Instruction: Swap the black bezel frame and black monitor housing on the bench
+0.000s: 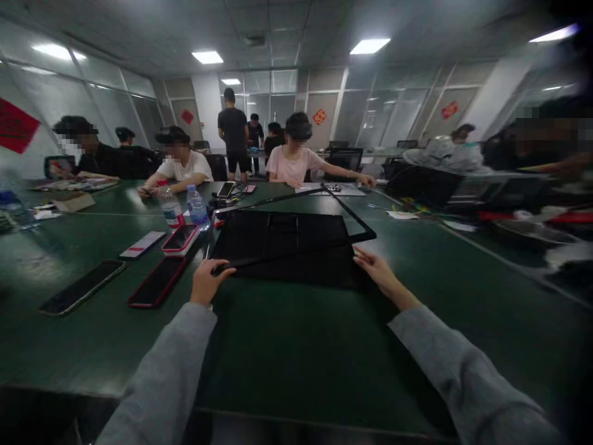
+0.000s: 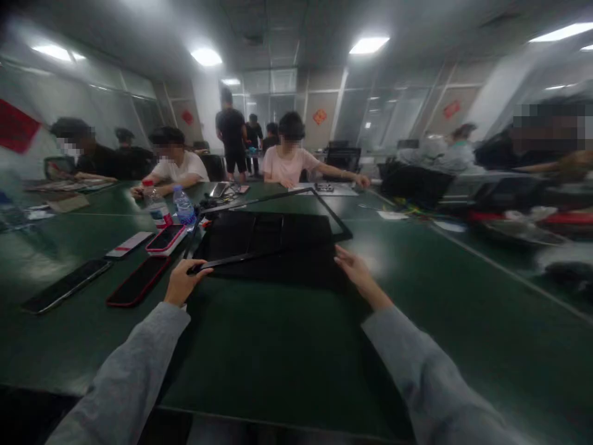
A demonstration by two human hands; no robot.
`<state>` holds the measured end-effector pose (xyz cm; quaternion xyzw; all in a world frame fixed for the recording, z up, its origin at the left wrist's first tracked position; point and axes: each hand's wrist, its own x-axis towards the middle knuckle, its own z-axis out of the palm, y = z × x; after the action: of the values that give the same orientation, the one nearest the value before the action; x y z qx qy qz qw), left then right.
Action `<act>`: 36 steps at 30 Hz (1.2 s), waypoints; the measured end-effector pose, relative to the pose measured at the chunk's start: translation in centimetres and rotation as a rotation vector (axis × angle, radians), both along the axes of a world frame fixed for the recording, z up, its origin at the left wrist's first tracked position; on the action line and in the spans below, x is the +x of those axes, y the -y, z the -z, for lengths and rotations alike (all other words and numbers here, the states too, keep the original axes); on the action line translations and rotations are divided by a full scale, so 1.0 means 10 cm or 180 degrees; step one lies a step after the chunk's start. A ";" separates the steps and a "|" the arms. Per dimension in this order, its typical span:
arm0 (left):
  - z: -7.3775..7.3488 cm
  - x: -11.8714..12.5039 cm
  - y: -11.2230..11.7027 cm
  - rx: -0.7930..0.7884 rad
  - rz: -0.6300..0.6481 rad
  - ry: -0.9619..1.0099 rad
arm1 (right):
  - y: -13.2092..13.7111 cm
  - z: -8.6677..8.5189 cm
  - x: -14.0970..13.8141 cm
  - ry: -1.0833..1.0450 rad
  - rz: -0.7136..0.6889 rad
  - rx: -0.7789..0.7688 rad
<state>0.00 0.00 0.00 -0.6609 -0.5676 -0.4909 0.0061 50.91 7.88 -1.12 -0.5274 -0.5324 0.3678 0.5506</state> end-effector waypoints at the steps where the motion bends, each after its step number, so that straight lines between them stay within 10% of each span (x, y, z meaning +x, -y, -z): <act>1: 0.00 -0.01 0.01 0.0009 0.0022 -0.0061 | -0.01 0.01 -0.03 -0.0120 0.0192 0.0042; 9: -0.02 0.08 0.05 -0.0001 0.0283 -0.0197 | 0.08 -0.23 0.08 -0.1093 -0.0313 -0.0303; 21: 0.06 -0.19 -0.06 -0.0345 0.0296 -0.0710 | -0.06 0.17 -0.23 0.1785 0.0902 0.1106; 36: 0.12 -0.24 -0.07 -0.0566 0.0474 -0.0798 | -0.14 0.36 -0.20 0.2070 0.0976 0.1009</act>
<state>-2.43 0.68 -1.19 -0.7551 -0.5531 -0.3515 -0.0180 48.93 9.24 -4.72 -0.5982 -0.6444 0.0081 0.4763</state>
